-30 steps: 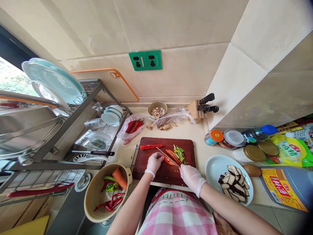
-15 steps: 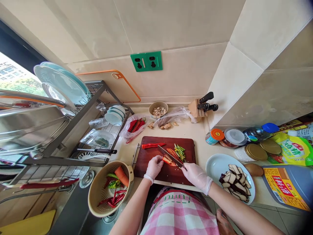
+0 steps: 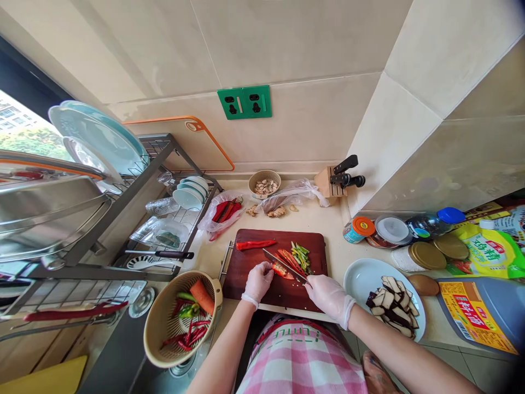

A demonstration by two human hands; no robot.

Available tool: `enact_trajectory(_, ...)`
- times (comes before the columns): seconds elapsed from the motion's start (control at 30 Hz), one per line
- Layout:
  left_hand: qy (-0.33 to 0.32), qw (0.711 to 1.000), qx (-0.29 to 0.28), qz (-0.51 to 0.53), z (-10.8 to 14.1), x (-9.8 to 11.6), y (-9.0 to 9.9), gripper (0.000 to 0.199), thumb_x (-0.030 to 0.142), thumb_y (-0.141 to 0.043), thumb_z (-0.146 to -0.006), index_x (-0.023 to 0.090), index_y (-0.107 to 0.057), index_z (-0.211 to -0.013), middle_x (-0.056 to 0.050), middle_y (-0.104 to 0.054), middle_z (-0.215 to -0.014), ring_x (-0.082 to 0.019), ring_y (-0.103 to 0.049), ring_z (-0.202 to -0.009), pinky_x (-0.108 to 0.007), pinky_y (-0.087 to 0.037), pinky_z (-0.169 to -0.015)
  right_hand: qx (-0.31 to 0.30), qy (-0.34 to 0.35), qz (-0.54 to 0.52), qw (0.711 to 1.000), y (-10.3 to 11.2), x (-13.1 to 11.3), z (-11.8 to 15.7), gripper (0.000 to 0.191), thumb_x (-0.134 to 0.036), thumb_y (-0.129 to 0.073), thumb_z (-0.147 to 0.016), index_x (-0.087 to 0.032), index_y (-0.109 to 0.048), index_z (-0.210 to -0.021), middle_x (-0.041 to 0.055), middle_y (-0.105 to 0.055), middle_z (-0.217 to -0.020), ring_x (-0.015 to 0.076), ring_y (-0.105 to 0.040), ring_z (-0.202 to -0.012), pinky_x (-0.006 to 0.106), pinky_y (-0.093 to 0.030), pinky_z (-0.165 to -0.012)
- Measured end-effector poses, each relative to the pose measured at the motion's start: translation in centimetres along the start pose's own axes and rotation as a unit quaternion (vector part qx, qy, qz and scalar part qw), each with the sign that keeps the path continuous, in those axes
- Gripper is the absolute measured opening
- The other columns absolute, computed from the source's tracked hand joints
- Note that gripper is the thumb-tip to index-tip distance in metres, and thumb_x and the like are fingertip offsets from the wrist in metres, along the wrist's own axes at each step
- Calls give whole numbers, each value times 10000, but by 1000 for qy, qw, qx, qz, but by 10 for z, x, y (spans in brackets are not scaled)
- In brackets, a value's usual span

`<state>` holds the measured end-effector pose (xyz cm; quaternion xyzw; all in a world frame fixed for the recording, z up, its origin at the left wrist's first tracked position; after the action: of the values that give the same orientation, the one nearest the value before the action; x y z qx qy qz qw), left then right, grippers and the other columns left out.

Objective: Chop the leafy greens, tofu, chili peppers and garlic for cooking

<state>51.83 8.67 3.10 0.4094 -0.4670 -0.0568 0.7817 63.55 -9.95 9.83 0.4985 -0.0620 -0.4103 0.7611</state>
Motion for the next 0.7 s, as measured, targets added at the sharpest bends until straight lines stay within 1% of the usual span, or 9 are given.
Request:
enact_trajectory(0.17,3,1000,3,-11,1,3,1,124,153,-554,-759,181,-642,-841,-39,-687,-830,-151,-629,-800,-263,-458,-771,-3,-1,0,1000,-4,-14,-13,268,-284,-411,-879,-178,-656,-865,107,-713,-839,224,-677,-803,267,-411,-620)
enact_trajectory(0.3,-29,999,-1,-33,7,0,4,144,125,-531,-765,185,-633,-845,-35,-662,-852,-149,-612,-805,-265,-458,-773,3,-10,-2,1000,-11,-25,-18,278,-277,-395,-895,-172,-653,-890,114,-711,-861,227,-677,-825,270,-419,-637)
enact_trajectory(0.4,-45,997,1,-59,12,-2,8,202,84,-515,-749,186,-630,-879,-42,-646,-897,-152,-603,-835,-275,-460,-795,4,-13,-7,1000,-13,-25,-18,278,-269,-388,-901,-167,-647,-883,114,-709,-841,219,-679,-815,266,-418,-639)
enact_trajectory(0.47,-39,998,6,-45,15,-2,10,244,71,-507,-742,186,-624,-922,-49,-648,-936,-154,-605,-872,-283,-460,-827,5,-15,-13,1000,-12,-21,-17,269,-289,-398,-898,-178,-641,-873,105,-710,-853,217,-677,-820,267,-416,-638)
enact_trajectory(0.53,-27,999,17,-9,17,0,11,227,113,-509,-761,185,-614,-949,-56,-656,-959,-159,-611,-887,-292,-461,-839,7,-18,-18,1000,-11,-16,-15,265,-310,-403,-896,-190,-637,-863,95,-710,-865,216,-675,-820,268,-411,-633)
enact_trajectory(0.6,-11,999,27,25,18,2,10,175,205,-514,-794,185,-605,-942,-59,-662,-954,-163,-614,-868,-293,-463,-822,10,-22,-28,999,-11,-12,-11,268,-316,-399,-896,-195,-634,-851,89,-711,-855,211,-676,-806,267,-402,-619)
enact_trajectory(0.7,5,999,32,31,18,6,6,144,287,-519,-806,189,-605,-867,-40,-664,-869,-150,-600,-777,-269,-453,-751,12,-24,-49,998,-12,-10,-2,263,-315,-402,-893,-199,-633,-845,85,-712,-847,198,-675,-786,260,-388,-603)
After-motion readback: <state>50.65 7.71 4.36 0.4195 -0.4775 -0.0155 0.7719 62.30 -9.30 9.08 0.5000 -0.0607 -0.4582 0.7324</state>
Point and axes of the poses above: each hand's wrist, its own z-axis away from the middle knuckle, its own y-axis out of the back of the hand, x = y × z, the point moved 1 cm from there along -z, towards the middle knuckle
